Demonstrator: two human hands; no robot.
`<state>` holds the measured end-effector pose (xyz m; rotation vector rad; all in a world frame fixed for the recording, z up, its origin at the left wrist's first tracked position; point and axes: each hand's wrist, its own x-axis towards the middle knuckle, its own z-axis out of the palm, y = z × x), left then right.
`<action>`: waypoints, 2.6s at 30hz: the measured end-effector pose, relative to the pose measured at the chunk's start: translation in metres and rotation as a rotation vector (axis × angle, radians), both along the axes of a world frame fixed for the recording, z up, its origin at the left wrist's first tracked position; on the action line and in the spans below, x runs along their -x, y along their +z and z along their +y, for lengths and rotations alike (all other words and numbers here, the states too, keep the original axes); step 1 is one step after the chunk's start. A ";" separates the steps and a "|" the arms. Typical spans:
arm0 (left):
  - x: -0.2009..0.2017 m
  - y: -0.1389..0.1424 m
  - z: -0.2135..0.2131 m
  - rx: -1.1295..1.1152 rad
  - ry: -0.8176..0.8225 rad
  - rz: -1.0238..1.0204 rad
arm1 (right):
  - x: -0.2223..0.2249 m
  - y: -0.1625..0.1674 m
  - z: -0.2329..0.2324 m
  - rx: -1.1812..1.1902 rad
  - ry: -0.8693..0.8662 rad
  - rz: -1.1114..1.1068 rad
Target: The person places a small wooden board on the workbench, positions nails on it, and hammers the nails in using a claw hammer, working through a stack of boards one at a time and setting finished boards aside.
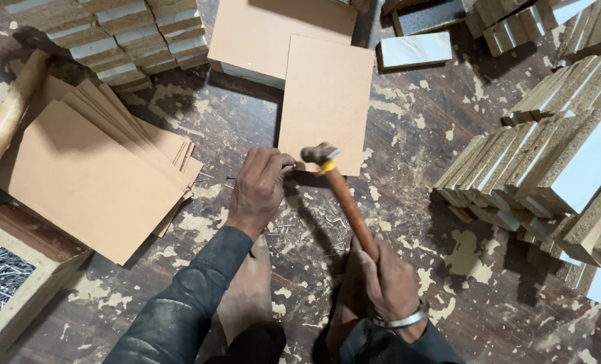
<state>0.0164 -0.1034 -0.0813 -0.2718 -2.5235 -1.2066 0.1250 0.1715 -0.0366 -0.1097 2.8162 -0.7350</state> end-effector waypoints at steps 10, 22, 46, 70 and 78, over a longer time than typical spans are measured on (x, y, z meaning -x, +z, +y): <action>0.004 0.001 0.000 0.003 0.011 -0.008 | 0.008 -0.018 0.006 0.001 -0.038 0.022; 0.001 -0.006 -0.030 0.011 -0.057 -0.063 | -0.007 -0.001 0.006 0.134 -0.035 0.107; 0.011 0.003 -0.037 0.023 -0.154 -0.009 | 0.018 0.005 -0.016 0.005 -0.012 -0.060; 0.006 -0.002 -0.026 -0.152 -0.028 -0.314 | 0.011 0.006 -0.008 -0.092 -0.020 0.034; 0.012 0.004 -0.021 -0.185 -0.069 -0.263 | 0.000 -0.004 0.004 0.074 0.096 0.240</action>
